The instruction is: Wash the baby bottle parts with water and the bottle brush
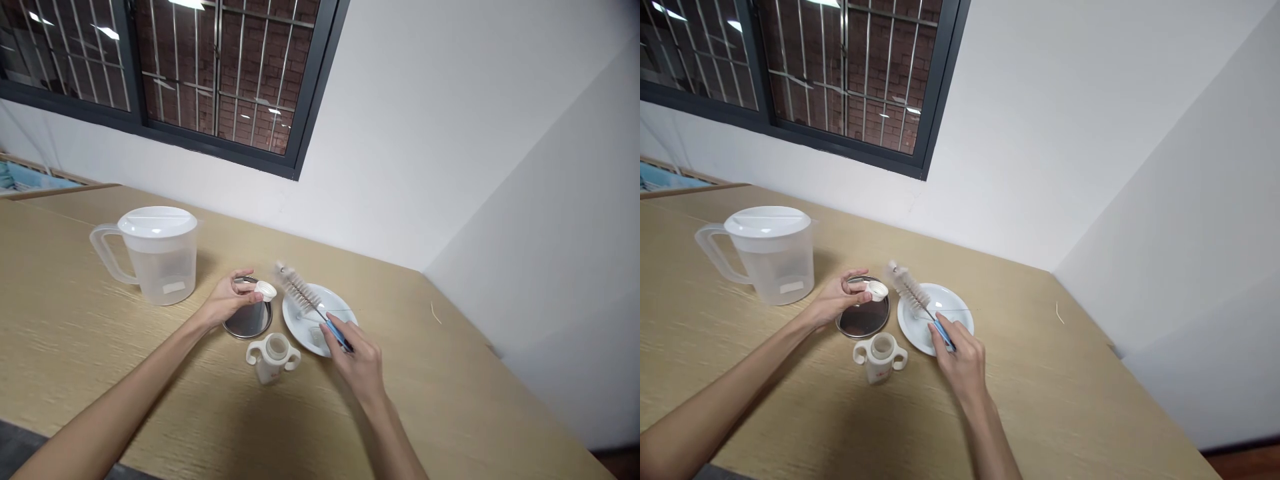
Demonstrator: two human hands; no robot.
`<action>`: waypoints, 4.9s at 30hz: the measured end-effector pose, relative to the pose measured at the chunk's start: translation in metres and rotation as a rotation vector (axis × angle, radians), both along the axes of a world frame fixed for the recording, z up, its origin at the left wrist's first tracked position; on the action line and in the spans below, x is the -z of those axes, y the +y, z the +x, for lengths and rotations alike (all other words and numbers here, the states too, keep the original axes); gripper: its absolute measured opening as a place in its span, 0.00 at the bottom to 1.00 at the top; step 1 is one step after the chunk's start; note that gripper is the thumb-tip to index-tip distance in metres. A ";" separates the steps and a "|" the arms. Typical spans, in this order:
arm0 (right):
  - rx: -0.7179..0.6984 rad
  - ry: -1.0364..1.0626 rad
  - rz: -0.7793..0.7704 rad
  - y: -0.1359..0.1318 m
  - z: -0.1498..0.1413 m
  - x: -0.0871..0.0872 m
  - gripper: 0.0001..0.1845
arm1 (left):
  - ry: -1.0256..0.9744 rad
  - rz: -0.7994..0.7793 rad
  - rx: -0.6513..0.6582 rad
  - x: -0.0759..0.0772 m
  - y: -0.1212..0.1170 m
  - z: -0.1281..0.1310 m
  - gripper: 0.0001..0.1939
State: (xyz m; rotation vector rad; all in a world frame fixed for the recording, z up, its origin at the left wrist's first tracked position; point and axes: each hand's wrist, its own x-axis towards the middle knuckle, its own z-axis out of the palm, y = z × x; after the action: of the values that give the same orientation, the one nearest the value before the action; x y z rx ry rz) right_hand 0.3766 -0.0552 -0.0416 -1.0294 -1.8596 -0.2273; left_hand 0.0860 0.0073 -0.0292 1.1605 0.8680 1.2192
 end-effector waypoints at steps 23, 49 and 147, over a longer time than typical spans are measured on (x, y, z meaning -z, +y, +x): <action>0.002 0.008 -0.103 0.003 0.007 -0.002 0.13 | 0.157 0.120 -0.164 0.000 0.005 -0.002 0.46; -0.178 0.041 -0.382 0.002 0.007 -0.007 0.15 | 0.815 0.659 -0.280 -0.002 -0.007 -0.011 0.19; 0.019 -0.057 0.103 0.012 0.000 0.003 0.13 | 0.479 0.448 -0.388 0.001 0.003 0.000 0.20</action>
State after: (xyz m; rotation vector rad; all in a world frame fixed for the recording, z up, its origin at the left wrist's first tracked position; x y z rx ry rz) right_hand 0.3763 -0.0429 -0.0450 -0.9789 -1.8701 -0.3634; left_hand 0.0864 0.0104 -0.0302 1.7468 1.2590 1.5289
